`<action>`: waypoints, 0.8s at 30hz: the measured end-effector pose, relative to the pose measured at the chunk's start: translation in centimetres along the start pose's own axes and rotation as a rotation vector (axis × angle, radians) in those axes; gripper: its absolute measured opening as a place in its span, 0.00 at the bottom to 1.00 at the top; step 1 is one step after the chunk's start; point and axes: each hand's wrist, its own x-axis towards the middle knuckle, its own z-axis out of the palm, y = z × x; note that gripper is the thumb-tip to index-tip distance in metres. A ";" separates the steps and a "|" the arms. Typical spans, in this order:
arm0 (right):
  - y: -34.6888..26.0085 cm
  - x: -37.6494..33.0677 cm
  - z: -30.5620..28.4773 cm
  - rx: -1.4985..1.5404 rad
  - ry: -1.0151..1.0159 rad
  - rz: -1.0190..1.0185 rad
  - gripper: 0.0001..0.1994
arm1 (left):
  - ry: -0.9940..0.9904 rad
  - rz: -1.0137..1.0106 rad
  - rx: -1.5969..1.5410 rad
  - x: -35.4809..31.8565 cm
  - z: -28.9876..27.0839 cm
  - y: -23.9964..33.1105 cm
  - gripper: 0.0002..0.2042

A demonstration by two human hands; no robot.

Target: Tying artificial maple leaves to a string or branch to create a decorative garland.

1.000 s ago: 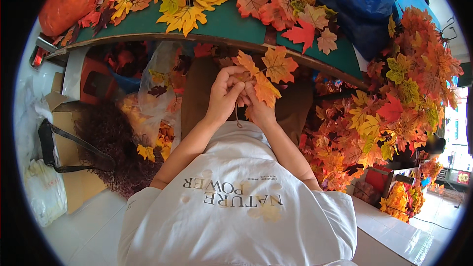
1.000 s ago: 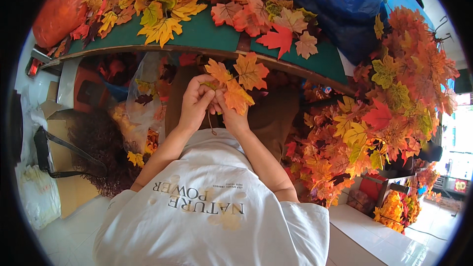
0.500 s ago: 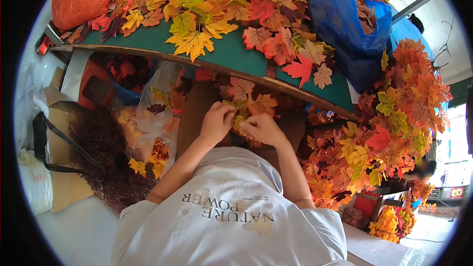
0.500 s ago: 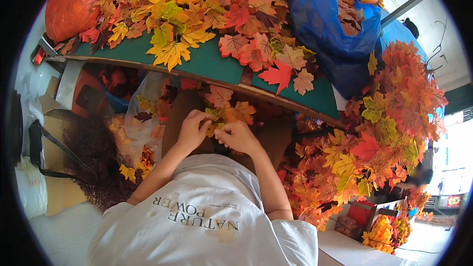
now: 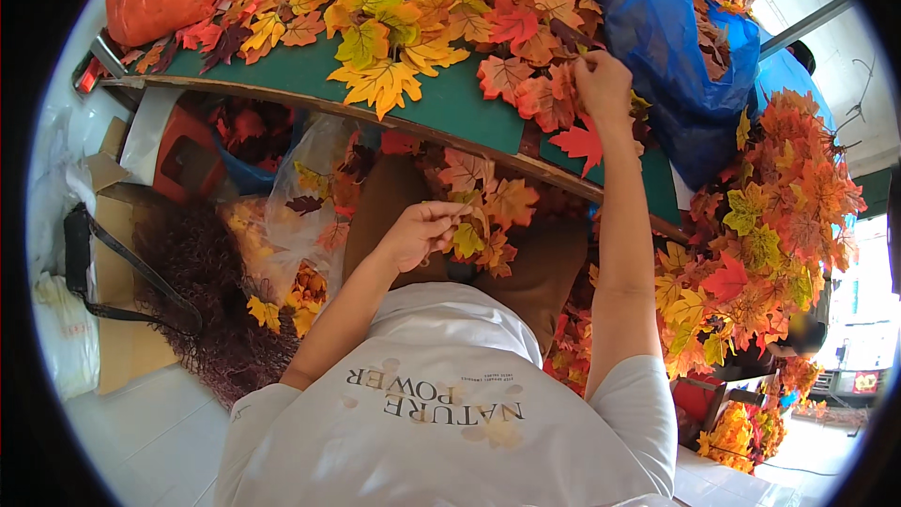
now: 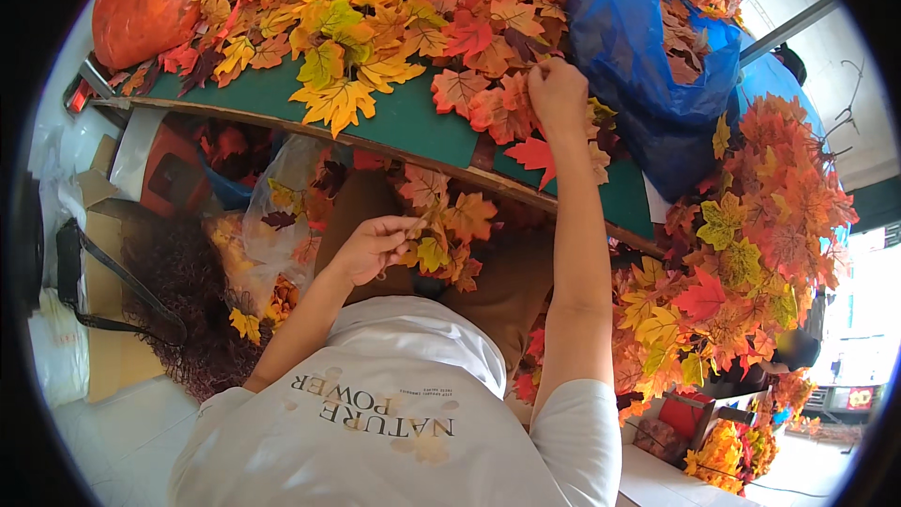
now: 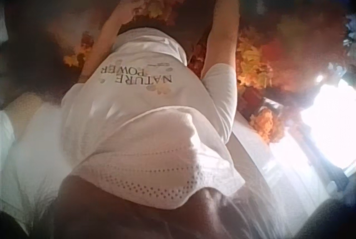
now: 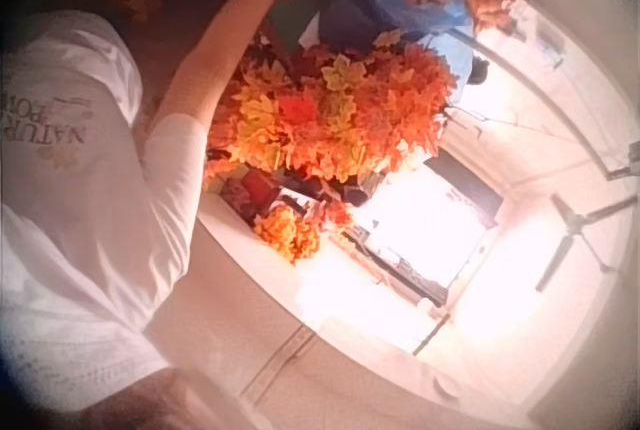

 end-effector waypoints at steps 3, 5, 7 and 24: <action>3.2 0.8 0.1 0.557 0.020 0.270 0.13 | -0.152 -0.058 -0.382 -0.3 0.9 1.1 0.16; 0.6 0.1 -1.2 0.807 -0.022 0.435 0.11 | -0.325 -0.074 -0.546 -0.3 0.3 0.6 0.16; 0.2 0.1 -2.2 1.308 -0.144 0.689 0.10 | -0.415 -0.077 -0.628 -0.6 0.8 0.0 0.13; 1.6 2.3 -2.4 1.761 -0.010 0.734 0.08 | -0.355 -0.004 -0.706 -1.0 3.9 0.0 0.13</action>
